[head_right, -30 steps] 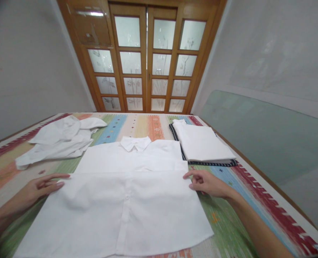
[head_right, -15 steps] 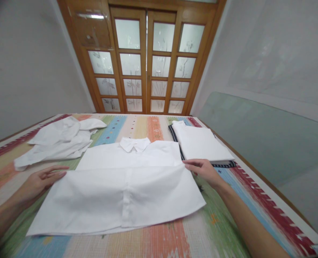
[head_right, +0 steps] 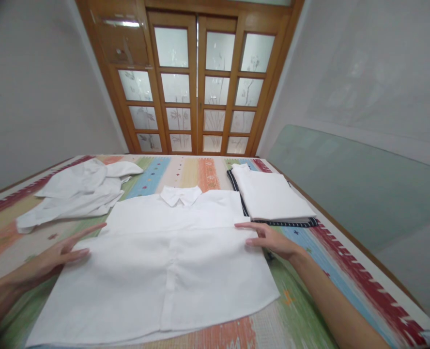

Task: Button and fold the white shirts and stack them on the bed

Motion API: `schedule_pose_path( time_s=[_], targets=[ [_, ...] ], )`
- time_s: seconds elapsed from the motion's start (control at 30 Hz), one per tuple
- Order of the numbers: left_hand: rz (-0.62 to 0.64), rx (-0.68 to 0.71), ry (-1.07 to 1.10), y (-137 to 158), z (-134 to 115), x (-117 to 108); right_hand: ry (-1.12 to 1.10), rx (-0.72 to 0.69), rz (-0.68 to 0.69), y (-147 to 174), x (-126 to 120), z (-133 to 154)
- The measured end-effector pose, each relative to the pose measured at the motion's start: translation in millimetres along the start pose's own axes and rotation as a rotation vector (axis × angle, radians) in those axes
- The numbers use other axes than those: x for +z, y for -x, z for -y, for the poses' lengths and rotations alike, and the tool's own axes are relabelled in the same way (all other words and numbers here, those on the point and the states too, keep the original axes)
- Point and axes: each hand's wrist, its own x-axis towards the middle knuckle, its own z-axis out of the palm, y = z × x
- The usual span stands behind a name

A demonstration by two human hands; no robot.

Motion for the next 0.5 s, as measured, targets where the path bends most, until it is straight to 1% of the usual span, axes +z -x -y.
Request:
schedule_pose_path(
  time_s=[0.1, 0.17, 0.2, 0.27, 0.37, 0.43, 0.5],
  targets=[
    [0.14, 0.1, -0.022, 8, 8, -7, 0.076, -0.047, 0.102, 8, -4, 1],
    [0.153, 0.108, -0.004, 13, 12, -9, 0.039, -0.044, 0.117, 10, -7, -1],
    [0.145, 0.104, 0.018, 16, 13, -9, -0.002, -0.035, 0.102, 11, -7, -3],
    [0.099, 0.095, 0.094, 21, 15, -10, -0.102, -0.022, 0.029, 12, -7, -6],
    [0.036, 0.031, 0.237, 22, 14, -12, -0.243, -0.03, -0.156, 9, -6, -7],
    [-0.016, -0.018, 0.296, 19, 10, -13, -0.318, -0.036, -0.266, 5, -4, -2],
    [-0.053, -0.031, 0.333, 12, 3, -11, -0.366, -0.033, -0.328, -2, -1, 5]
  ],
)
